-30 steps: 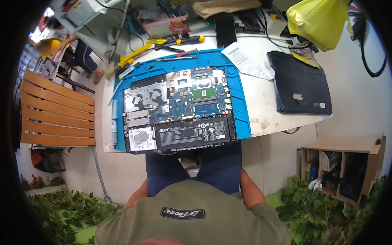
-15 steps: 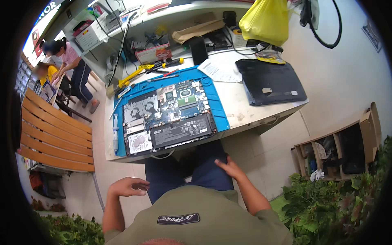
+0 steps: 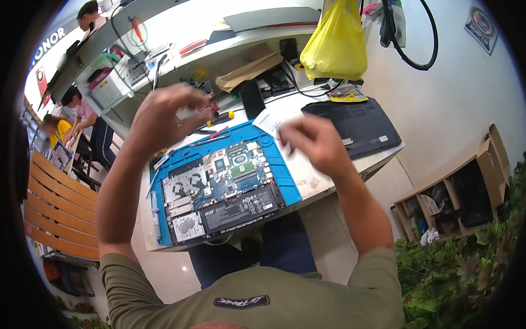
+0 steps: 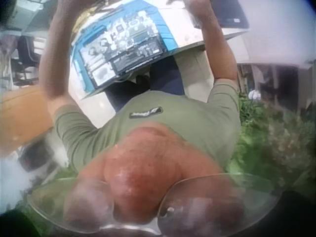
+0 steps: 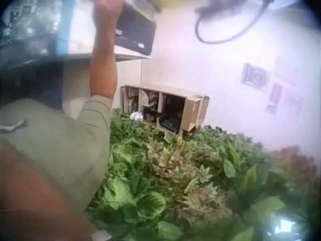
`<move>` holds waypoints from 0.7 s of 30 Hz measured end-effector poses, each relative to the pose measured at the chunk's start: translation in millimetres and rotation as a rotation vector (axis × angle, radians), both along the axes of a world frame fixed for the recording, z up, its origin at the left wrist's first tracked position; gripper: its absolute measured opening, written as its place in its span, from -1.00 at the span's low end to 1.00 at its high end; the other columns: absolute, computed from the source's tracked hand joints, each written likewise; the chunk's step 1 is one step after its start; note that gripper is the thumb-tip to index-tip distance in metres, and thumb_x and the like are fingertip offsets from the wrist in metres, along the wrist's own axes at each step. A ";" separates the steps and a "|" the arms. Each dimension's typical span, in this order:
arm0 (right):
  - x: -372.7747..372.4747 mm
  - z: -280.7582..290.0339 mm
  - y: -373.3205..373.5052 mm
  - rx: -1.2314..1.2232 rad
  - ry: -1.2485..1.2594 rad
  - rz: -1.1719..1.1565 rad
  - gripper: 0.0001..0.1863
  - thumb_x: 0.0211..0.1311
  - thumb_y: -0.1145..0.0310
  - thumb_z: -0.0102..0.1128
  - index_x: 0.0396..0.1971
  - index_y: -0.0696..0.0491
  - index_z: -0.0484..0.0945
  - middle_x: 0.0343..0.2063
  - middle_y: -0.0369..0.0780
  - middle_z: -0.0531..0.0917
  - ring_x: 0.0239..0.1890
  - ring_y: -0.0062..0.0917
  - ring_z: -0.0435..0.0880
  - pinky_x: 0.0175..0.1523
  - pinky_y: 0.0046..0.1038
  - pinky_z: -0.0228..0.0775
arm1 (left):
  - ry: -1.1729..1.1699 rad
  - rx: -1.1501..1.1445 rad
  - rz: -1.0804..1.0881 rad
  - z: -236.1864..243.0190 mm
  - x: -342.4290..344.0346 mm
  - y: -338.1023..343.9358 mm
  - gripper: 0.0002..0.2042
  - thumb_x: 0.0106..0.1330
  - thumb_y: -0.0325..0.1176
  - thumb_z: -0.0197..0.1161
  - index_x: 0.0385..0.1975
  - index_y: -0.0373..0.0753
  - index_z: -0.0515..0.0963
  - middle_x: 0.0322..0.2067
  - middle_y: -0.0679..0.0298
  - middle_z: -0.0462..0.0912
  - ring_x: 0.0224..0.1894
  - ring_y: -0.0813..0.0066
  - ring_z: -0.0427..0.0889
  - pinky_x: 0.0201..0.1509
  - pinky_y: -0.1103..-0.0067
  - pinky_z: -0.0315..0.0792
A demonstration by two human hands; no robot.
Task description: The person picks up a laptop and removes its back cover, then uses a brush to clean the internal cooling fan and components while it is placed on a repair mat.
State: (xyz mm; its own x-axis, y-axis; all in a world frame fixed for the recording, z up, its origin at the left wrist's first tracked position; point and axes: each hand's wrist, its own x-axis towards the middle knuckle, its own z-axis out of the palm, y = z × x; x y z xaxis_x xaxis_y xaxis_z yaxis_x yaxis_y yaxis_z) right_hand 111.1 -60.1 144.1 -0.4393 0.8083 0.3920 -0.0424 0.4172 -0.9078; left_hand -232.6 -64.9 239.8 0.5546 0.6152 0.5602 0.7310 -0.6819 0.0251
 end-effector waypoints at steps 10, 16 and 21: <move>-62.9 62.6 280.0 -0.232 0.463 -0.584 -0.47 0.49 0.49 0.11 0.38 0.35 0.38 0.01 0.04 0.65 -0.23 -0.35 0.76 -0.33 -0.36 0.76 | 0.115 0.520 0.140 14.6 75.3 223.4 -0.74 0.38 -0.17 0.45 -0.02 -0.09 0.73 -0.02 0.24 0.73 0.01 0.13 0.78 -0.03 0.24 0.71; -65.2 67.2 309.4 -0.152 0.375 -0.737 -0.33 0.43 0.58 -0.04 0.53 0.32 0.22 0.05 0.04 0.63 -0.21 -0.37 0.74 -0.27 -0.34 0.79 | 0.015 0.259 0.150 21.2 96.0 258.8 -0.81 0.41 -0.35 0.31 -0.06 -0.22 0.70 -0.09 0.02 0.73 -0.01 -0.04 0.77 0.07 0.12 0.66; -58.2 68.9 332.6 -0.100 0.430 -0.741 -0.38 0.43 0.63 -0.06 0.49 0.36 0.26 -0.01 0.03 0.62 -0.26 -0.41 0.73 -0.29 -0.37 0.80 | -0.018 0.396 -0.056 54.9 87.8 297.5 -0.85 0.42 -0.49 0.24 -0.11 -0.32 0.69 -0.28 -0.18 0.73 -0.23 -0.21 0.77 -0.10 0.12 0.66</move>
